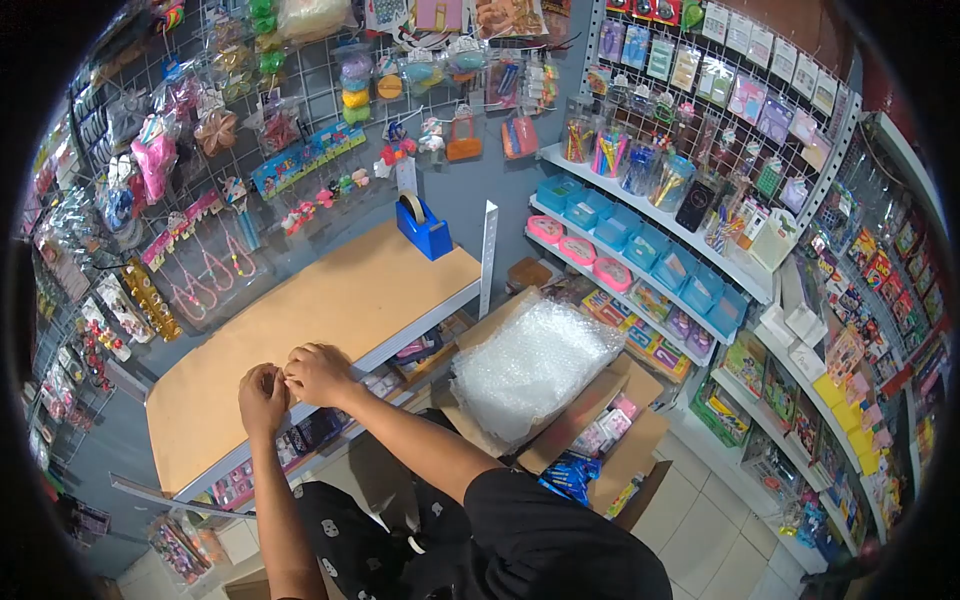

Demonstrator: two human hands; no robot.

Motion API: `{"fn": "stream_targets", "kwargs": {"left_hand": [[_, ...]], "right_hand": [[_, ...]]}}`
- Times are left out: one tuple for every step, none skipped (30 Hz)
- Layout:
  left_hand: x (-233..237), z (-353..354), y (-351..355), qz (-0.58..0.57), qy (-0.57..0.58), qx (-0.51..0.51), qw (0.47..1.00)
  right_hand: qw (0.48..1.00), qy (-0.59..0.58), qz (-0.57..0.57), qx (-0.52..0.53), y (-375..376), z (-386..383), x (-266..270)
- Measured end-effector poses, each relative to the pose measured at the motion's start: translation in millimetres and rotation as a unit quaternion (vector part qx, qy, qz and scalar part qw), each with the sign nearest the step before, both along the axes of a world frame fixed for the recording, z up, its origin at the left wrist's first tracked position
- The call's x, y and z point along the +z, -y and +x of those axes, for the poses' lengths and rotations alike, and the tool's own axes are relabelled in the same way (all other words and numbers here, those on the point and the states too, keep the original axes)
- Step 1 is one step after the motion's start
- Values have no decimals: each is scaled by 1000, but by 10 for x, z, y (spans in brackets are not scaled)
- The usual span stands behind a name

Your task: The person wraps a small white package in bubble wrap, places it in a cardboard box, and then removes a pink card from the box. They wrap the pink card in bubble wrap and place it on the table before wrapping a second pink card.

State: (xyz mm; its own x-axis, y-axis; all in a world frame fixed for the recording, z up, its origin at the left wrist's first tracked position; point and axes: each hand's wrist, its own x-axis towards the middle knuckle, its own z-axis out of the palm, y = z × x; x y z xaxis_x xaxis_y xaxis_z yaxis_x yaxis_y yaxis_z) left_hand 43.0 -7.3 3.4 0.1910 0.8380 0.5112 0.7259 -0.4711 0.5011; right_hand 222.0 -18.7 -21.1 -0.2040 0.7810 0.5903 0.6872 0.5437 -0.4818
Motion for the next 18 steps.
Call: {"fn": "stream_targets", "kwargs": {"left_hand": [[3,7,-6,-2,-1,3,1000],[-1,8,-5,-5,-3,6,1000],[-2,0,0,-8,-6,9,1000],[-7,-10,0,-8,-2,6,1000],[-12,-19,-9,-8,2,2,1000],[-20,-16,-20,-9,6,-4,1000],[-29,-11,-28,-7,8,-4,1000],[-35,-13,-34,-5,9,-4,1000],[-45,-15,-31,-4,10,-2,1000],[-48,-8,-26,-11,13,3,1000],[-48,-3,-30,-12,16,2,1000],[-52,-10,-24,-14,18,2,1000],[-53,1,-25,-16,22,2,1000],[-47,13,-13,-12,29,1,999],[-80,-8,-50,-23,29,-4,999],[-94,-15,-70,-24,33,-8,999],[-103,-15,-72,-27,38,-12,999],[-110,-1,-67,-34,47,-10,998]], "right_hand": [[1000,-3,5,4,2,-1,3],[1000,-7,9,9,11,7,-4],[998,-52,6,44,44,20,13],[992,-98,4,79,85,45,23],[983,-144,3,112,135,79,29],[982,-141,14,123,296,154,109],[981,-138,25,134,557,281,233],[980,-134,35,145,789,441,283],[974,-155,20,166,939,646,170],[977,-155,36,141,1045,903,-48],[984,-142,20,104,1148,1238,-222],[988,-145,3,59,1244,1645,-367],[991,-137,2,5,1329,2113,-483],[989,-135,-12,-67,1409,2624,-652],[965,-200,-93,-142,1520,3172,-835],[958,-195,-65,-199,1633,3708,-851],[954,-133,-21,-269,1737,4293,-922],[947,-34,56,-313,1875,4848,-914]]}}
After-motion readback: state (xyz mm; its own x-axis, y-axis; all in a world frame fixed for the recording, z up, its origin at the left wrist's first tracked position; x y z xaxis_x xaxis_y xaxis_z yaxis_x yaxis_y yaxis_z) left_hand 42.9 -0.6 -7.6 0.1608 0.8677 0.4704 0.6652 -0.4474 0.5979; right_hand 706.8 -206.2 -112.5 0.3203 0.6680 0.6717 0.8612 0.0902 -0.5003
